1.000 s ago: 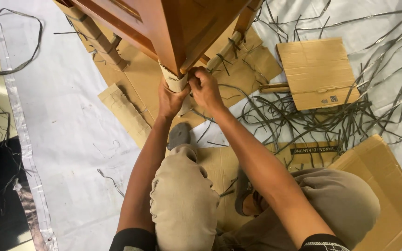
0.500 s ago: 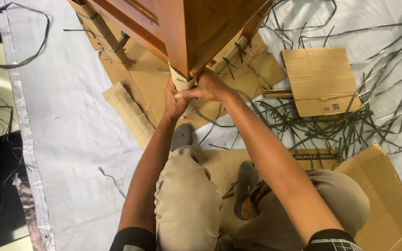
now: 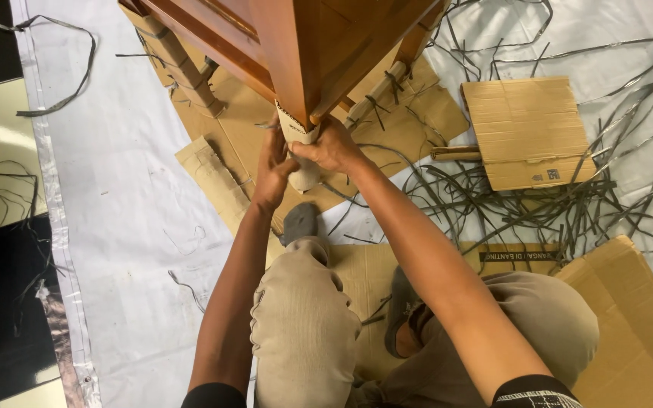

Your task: Wrapping the legs of a wooden furniture piece with cardboard strips and securing them with plastic ties.

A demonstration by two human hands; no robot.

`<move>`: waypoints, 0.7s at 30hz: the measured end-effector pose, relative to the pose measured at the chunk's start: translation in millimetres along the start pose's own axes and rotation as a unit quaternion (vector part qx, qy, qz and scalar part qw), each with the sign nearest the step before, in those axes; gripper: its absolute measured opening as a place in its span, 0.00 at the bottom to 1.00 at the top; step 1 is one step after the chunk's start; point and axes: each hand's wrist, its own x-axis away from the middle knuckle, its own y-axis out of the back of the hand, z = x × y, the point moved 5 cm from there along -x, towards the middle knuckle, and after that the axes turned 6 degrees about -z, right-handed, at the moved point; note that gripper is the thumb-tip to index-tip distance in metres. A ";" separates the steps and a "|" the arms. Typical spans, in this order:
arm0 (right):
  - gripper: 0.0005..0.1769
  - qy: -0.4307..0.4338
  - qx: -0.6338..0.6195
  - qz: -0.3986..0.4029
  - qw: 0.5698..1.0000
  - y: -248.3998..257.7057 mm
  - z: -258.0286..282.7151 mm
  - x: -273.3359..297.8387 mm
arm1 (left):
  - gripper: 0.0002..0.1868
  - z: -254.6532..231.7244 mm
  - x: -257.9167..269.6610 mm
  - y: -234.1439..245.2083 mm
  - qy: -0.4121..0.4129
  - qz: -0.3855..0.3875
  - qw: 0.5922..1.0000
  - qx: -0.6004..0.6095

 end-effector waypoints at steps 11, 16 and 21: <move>0.41 -0.005 -0.024 -0.018 1.000 -6.5 -5.6 3.5 | 0.13 -6.7 15.6 22.0 0.002 -0.321 0.947 -0.028; 0.37 0.033 -0.059 -0.044 0.997 -7.6 -13.7 4.6 | 0.11 11.6 28.1 20.4 0.000 -0.358 0.933 -0.039; 0.36 0.061 -0.058 -0.070 0.994 -8.9 -13.9 6.3 | 0.10 12.3 33.1 7.2 -0.009 -0.349 0.937 -0.021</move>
